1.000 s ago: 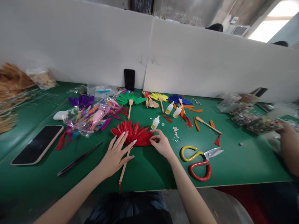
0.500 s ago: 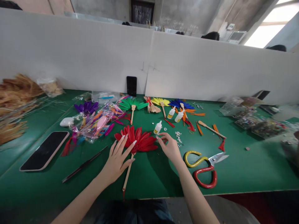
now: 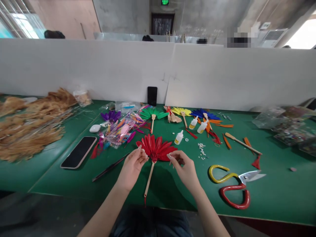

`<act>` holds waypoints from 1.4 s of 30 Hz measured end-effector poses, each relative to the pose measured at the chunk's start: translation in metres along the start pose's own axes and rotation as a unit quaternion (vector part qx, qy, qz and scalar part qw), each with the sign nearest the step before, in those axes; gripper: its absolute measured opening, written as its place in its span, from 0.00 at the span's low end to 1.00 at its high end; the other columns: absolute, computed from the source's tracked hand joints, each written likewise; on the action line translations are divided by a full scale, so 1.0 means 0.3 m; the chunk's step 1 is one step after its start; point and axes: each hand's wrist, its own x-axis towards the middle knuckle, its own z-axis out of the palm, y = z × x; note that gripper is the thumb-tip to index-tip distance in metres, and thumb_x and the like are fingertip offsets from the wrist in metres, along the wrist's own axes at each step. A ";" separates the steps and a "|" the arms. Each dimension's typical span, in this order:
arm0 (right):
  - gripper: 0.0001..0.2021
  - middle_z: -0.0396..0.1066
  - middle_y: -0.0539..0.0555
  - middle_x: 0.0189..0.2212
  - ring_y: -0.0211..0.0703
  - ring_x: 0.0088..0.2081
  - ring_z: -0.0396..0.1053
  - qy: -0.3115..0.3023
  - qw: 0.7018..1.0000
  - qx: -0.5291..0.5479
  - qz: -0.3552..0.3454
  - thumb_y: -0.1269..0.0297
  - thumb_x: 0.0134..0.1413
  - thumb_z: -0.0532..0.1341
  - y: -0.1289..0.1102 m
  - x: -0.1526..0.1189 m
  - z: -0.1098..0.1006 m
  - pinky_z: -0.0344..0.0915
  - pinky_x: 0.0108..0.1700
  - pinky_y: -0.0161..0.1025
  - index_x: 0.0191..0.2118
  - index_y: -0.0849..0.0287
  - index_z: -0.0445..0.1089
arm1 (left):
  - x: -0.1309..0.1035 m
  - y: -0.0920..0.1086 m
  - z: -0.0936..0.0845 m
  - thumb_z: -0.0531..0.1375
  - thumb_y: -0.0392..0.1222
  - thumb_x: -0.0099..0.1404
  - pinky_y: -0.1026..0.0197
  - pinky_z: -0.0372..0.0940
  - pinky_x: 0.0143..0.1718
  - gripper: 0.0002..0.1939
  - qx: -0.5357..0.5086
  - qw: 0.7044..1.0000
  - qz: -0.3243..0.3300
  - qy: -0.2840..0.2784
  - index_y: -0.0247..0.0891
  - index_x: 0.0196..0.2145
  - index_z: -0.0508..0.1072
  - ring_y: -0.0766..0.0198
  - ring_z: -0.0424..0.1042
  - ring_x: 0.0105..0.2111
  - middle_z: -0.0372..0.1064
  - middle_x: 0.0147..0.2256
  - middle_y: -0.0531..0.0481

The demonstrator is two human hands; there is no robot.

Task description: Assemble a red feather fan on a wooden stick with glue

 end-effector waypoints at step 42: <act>0.11 0.70 0.55 0.30 0.44 0.30 0.69 0.000 0.980 -0.199 0.008 0.59 0.55 0.55 0.228 0.196 -0.056 0.65 0.34 0.38 0.31 0.57 0.71 | 0.449 -0.067 0.140 0.56 0.49 0.61 0.53 0.57 0.45 0.14 0.723 0.619 0.204 -0.229 0.41 0.38 0.76 0.53 0.62 0.42 0.67 0.37 0.45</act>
